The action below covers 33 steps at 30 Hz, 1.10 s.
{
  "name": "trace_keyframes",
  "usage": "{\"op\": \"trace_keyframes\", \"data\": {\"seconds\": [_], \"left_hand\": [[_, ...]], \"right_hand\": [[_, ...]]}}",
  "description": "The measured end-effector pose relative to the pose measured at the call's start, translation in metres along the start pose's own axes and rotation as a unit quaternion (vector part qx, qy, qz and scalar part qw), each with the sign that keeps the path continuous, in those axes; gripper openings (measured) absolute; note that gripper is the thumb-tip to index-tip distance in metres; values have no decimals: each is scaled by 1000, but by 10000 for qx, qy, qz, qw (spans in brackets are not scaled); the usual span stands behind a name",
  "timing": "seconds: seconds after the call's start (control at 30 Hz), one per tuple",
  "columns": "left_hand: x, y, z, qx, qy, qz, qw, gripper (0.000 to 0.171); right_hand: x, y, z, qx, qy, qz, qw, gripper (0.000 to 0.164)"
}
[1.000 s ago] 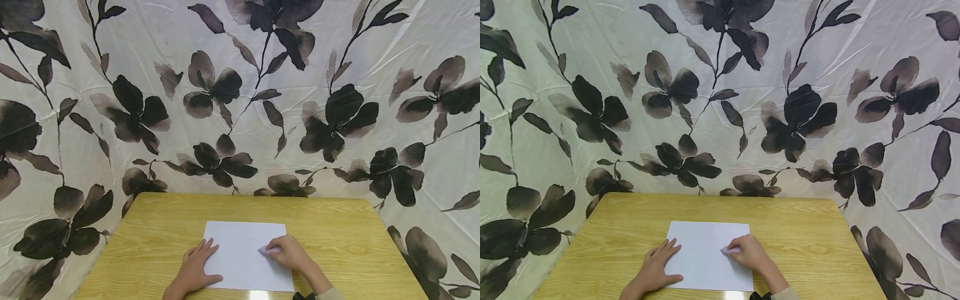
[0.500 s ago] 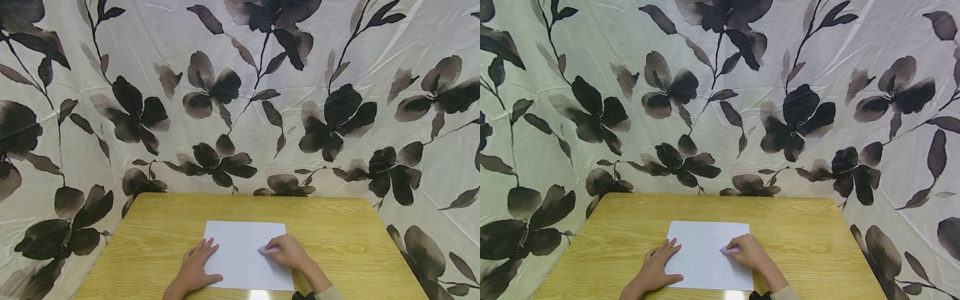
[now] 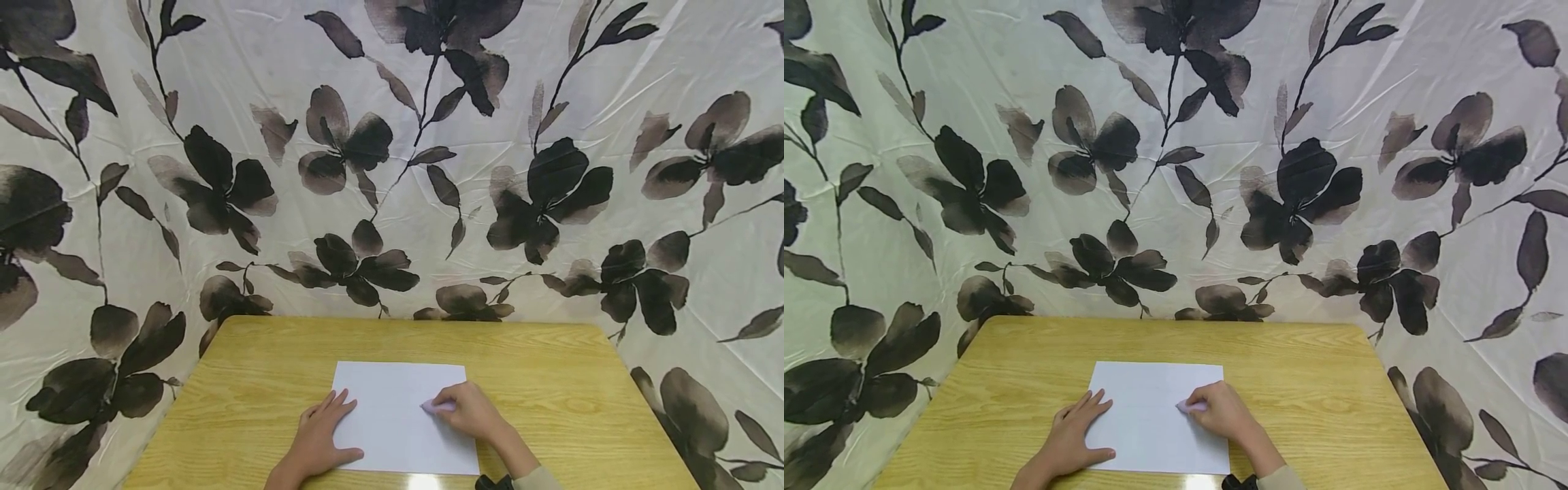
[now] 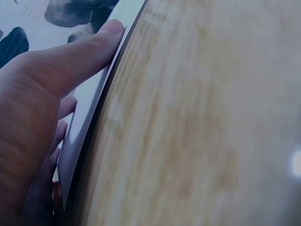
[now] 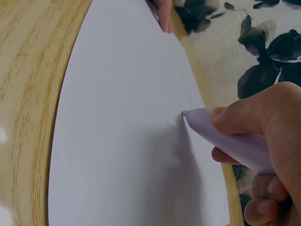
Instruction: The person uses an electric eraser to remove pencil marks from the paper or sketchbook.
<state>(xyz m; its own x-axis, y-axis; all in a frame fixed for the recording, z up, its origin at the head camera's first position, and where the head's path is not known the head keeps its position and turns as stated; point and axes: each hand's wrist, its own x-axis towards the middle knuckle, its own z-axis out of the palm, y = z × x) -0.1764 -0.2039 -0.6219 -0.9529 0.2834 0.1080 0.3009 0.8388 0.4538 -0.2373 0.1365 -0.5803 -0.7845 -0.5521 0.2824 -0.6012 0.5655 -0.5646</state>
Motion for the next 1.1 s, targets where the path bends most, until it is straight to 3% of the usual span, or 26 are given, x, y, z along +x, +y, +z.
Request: {"op": "trace_keyframes", "data": {"seconds": [0.47,1.1], "left_hand": [[0,0,2,-4,-28,-9,10000,95],[-1,0,2,34,42,20,10000,94]], "right_hand": [[1,-2,1,15,-99,43,9999,9],[1,-1,6,-169,105,-62,9998,10]]}}
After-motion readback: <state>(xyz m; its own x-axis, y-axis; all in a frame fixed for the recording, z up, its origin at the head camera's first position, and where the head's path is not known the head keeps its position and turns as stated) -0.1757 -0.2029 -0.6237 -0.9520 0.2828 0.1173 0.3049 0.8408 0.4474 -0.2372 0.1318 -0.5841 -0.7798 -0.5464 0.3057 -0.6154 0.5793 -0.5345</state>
